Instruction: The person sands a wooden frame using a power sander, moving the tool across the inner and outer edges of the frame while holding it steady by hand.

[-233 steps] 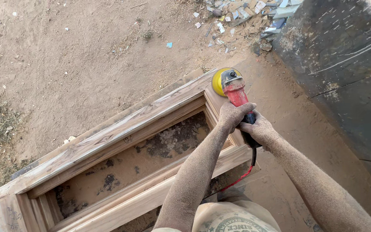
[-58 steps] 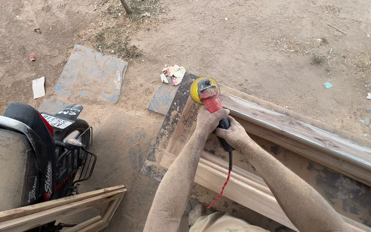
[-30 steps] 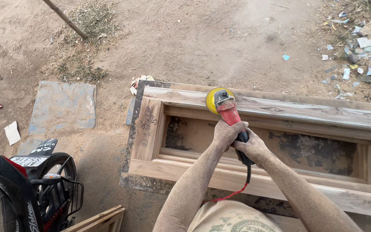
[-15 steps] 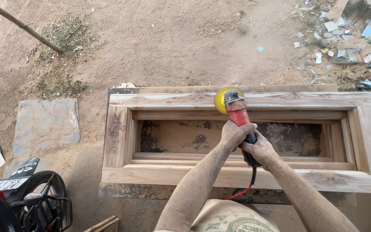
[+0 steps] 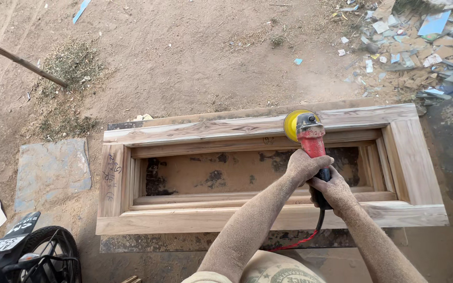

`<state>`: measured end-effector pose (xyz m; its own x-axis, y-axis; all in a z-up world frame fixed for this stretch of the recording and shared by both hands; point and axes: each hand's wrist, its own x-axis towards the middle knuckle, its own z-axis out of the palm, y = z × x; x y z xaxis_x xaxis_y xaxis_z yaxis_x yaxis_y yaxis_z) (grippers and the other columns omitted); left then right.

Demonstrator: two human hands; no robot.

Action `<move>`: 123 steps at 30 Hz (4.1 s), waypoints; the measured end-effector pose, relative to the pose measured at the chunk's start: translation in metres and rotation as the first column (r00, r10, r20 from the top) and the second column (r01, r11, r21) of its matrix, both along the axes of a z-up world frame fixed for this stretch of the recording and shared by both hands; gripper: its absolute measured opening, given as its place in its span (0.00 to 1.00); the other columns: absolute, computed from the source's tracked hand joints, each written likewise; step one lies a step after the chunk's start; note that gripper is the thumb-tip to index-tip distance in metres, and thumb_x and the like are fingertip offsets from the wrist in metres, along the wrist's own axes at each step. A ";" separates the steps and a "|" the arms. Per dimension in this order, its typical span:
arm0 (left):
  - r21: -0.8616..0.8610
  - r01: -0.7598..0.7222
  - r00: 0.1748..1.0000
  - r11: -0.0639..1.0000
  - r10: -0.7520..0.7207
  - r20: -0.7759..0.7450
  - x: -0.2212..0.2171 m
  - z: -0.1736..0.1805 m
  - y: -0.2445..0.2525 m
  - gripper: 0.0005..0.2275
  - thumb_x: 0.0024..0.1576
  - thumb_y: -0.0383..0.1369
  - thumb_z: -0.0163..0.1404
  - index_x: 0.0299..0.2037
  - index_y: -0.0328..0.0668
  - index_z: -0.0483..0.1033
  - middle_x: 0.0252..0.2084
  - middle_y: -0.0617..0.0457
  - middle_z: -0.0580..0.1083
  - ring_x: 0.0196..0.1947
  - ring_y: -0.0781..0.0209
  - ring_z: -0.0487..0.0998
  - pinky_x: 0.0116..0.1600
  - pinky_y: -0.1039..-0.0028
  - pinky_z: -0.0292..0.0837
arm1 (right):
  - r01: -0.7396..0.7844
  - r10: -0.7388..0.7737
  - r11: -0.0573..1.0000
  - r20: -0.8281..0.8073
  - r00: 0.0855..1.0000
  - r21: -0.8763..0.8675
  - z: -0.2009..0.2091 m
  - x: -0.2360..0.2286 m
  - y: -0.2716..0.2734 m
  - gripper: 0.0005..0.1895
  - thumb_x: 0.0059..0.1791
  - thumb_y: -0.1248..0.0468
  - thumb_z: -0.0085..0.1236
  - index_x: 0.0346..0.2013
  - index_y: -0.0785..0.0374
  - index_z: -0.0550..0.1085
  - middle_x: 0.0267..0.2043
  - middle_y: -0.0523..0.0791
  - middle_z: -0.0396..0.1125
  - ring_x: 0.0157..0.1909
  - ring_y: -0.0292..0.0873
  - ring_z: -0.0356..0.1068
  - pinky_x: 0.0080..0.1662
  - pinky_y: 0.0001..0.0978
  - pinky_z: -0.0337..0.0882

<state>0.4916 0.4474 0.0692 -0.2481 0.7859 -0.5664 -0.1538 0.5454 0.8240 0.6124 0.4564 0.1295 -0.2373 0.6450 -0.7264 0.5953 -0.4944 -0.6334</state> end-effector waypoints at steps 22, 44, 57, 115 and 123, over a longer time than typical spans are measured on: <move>0.000 -0.171 0.984 0.985 0.171 0.046 -0.109 -0.005 -0.109 0.19 0.44 0.43 0.65 0.38 0.33 0.81 0.35 0.47 0.80 0.33 0.62 0.82 0.40 0.71 0.79 | -0.128 0.111 0.989 -0.188 0.976 -0.079 -0.016 -0.101 -0.087 0.27 0.41 0.58 0.67 0.49 0.59 0.66 0.24 0.46 0.65 0.22 0.42 0.68 0.25 0.39 0.70; -0.073 -0.813 0.565 0.577 0.814 0.135 -0.407 -0.043 -0.417 0.21 0.45 0.40 0.66 0.41 0.31 0.77 0.36 0.47 0.79 0.30 0.63 0.82 0.35 0.70 0.80 | -0.739 0.731 0.663 -0.105 0.674 -0.124 -0.048 -0.448 -0.318 0.34 0.39 0.55 0.67 0.58 0.61 0.68 0.30 0.51 0.70 0.25 0.44 0.70 0.27 0.39 0.72; -0.064 -0.885 0.459 0.462 0.887 0.044 -0.333 -0.027 -0.441 0.20 0.44 0.43 0.65 0.35 0.32 0.80 0.31 0.48 0.79 0.26 0.62 0.81 0.31 0.69 0.78 | -0.835 0.807 0.521 -0.215 0.549 -0.177 -0.037 -0.395 -0.329 0.28 0.40 0.56 0.66 0.51 0.64 0.68 0.24 0.47 0.66 0.20 0.43 0.68 0.23 0.39 0.71; -0.238 -0.899 0.405 0.367 0.904 -0.135 -0.260 -0.017 -0.442 0.26 0.46 0.53 0.63 0.38 0.32 0.81 0.34 0.43 0.80 0.32 0.57 0.82 0.37 0.66 0.78 | -0.901 0.895 0.339 -0.204 0.397 -0.269 -0.039 -0.356 -0.318 0.27 0.40 0.60 0.66 0.51 0.63 0.67 0.25 0.49 0.66 0.21 0.46 0.68 0.25 0.41 0.70; -0.121 -0.972 0.211 0.199 0.973 -0.092 -0.211 -0.026 -0.463 0.23 0.44 0.48 0.64 0.36 0.31 0.81 0.31 0.45 0.81 0.29 0.61 0.83 0.36 0.69 0.78 | -0.965 0.945 0.198 -0.228 0.234 -0.169 -0.051 -0.325 -0.332 0.33 0.37 0.59 0.71 0.54 0.59 0.70 0.32 0.45 0.71 0.28 0.37 0.71 0.33 0.33 0.73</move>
<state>0.2802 -0.0160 0.0431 -0.7602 -0.1503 -0.6321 -0.6447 0.0540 0.7625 0.2877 0.1245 0.0789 -0.5950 -0.2849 -0.7516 0.6892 0.3004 -0.6594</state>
